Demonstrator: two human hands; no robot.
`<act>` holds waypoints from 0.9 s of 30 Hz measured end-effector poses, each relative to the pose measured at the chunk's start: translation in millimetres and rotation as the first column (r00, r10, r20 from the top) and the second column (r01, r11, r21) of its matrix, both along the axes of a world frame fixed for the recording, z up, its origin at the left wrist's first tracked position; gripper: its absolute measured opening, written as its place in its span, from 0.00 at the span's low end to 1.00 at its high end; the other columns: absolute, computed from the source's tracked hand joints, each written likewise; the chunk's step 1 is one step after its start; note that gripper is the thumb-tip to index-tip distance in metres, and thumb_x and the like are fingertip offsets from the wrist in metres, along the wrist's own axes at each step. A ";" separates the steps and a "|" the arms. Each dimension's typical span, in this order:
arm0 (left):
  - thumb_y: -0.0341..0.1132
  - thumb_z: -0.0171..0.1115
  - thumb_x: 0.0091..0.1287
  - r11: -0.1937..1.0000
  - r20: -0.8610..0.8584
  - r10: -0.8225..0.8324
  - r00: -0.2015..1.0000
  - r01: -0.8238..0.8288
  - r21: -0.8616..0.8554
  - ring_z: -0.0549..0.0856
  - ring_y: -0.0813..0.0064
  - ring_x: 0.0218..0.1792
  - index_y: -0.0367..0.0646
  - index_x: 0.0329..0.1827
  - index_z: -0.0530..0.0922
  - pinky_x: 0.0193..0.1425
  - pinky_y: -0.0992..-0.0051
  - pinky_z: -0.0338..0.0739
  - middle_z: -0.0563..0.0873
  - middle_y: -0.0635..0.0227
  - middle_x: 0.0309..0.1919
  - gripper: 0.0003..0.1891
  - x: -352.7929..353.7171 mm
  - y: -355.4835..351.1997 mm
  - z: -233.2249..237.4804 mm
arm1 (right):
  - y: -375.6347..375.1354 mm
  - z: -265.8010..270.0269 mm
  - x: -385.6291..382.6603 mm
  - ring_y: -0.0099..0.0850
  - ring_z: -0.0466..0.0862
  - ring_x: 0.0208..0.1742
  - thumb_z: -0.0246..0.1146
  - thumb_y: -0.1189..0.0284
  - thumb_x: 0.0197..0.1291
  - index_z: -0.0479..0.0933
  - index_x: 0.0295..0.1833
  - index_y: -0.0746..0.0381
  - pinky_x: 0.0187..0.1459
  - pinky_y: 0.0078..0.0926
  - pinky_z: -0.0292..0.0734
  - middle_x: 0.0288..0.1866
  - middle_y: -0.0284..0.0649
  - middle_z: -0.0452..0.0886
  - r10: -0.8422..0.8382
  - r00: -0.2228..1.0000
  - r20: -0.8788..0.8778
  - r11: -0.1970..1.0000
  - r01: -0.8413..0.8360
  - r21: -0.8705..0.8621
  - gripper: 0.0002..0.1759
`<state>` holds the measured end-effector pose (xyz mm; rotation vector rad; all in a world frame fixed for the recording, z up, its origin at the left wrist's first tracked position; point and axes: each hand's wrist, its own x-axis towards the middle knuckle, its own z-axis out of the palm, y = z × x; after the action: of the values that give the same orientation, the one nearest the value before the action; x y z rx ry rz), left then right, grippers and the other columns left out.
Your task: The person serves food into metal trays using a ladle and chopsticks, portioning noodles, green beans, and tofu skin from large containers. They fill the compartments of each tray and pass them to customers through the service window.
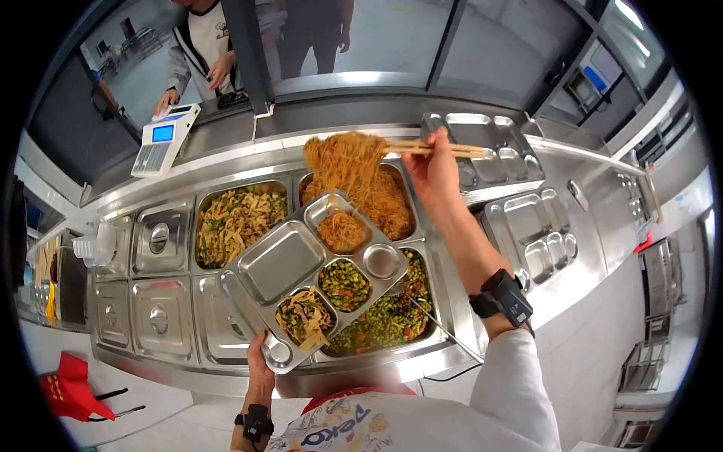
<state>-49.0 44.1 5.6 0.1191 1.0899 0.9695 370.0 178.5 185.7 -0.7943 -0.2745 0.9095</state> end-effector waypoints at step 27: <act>0.34 0.59 0.53 0.998 -0.192 0.057 0.980 -0.063 -0.025 0.80 0.68 0.40 0.37 0.43 0.75 0.48 0.72 0.74 0.80 0.64 0.37 0.15 -18.8 -35.6 26.4 | -3.3 -179.9 54.3 0.20 0.72 0.23 0.47 0.58 0.68 0.71 0.39 0.61 0.18 0.19 0.71 0.26 0.35 0.71 -0.052 0.783 0.620 0.950 0.231 -0.211 0.17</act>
<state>-67.8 8.5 32.0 0.1571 1.2912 1.0097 424.3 175.2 5.7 -1.3535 -0.6547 0.5229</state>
